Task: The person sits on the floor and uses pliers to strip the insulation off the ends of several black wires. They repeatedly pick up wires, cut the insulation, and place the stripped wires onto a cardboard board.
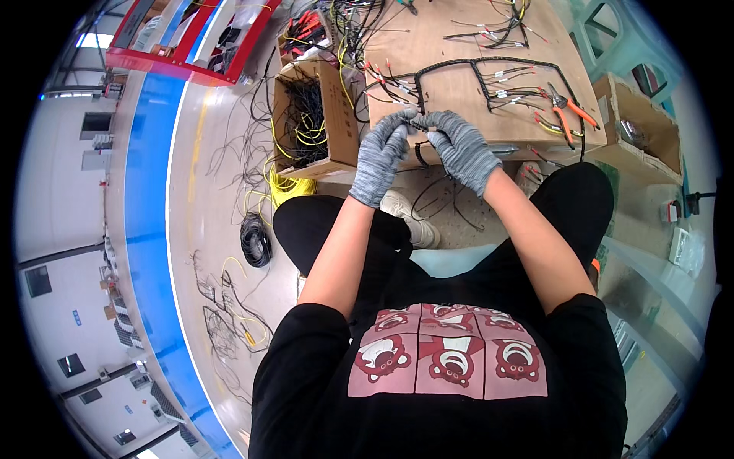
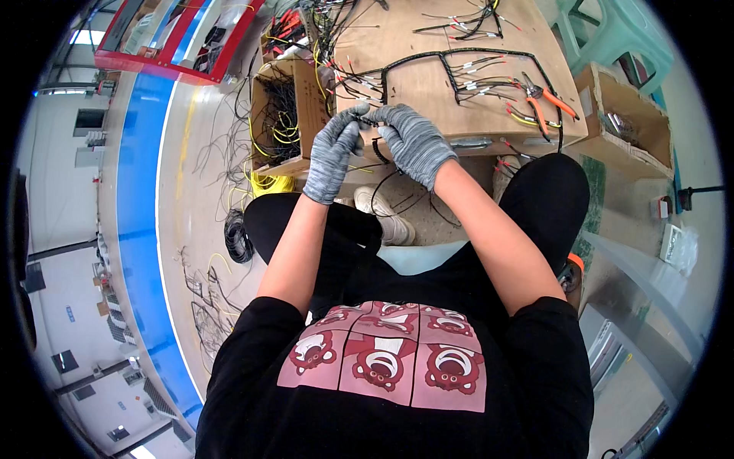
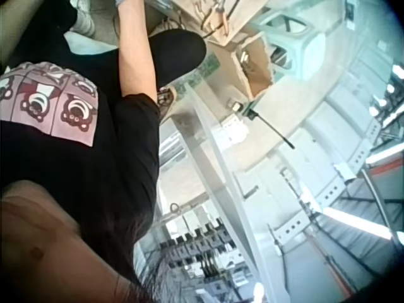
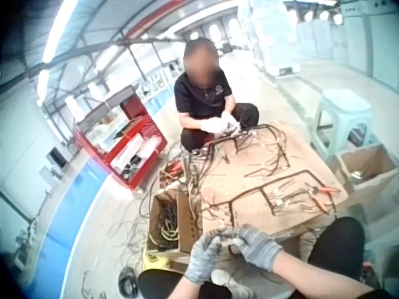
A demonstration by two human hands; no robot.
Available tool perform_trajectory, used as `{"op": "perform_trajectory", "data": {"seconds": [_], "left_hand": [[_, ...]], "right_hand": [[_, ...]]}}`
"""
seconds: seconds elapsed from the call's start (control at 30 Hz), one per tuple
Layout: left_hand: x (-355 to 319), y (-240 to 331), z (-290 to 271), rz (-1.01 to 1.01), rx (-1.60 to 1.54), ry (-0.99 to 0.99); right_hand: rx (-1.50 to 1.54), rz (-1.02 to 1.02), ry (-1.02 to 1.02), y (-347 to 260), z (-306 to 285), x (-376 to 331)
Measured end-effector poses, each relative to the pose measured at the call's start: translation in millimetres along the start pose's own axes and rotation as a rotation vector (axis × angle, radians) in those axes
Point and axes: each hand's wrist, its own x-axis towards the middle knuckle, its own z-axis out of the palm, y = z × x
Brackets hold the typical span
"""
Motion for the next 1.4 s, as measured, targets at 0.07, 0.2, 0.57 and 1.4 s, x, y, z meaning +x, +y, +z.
{"op": "perform_trajectory", "data": {"seconds": [0.07, 0.2, 0.57, 1.4], "left_hand": [[3, 2, 2, 0.063, -0.052, 0.027], [10, -11, 1, 0.075, 0.030, 0.092], [-1, -15, 27, -0.134, -0.074, 0.021], [25, 32, -43, 0.183, 0.991, -0.439]], "right_hand": [[-0.081, -0.029, 0.023, -1, 0, -1], [-0.065, 0.003, -0.020, -2, 0, -1], [-0.285, -0.048, -0.007, -7, -2, -7], [-0.562, 0.030, -0.504, -27, -19, 1]]}}
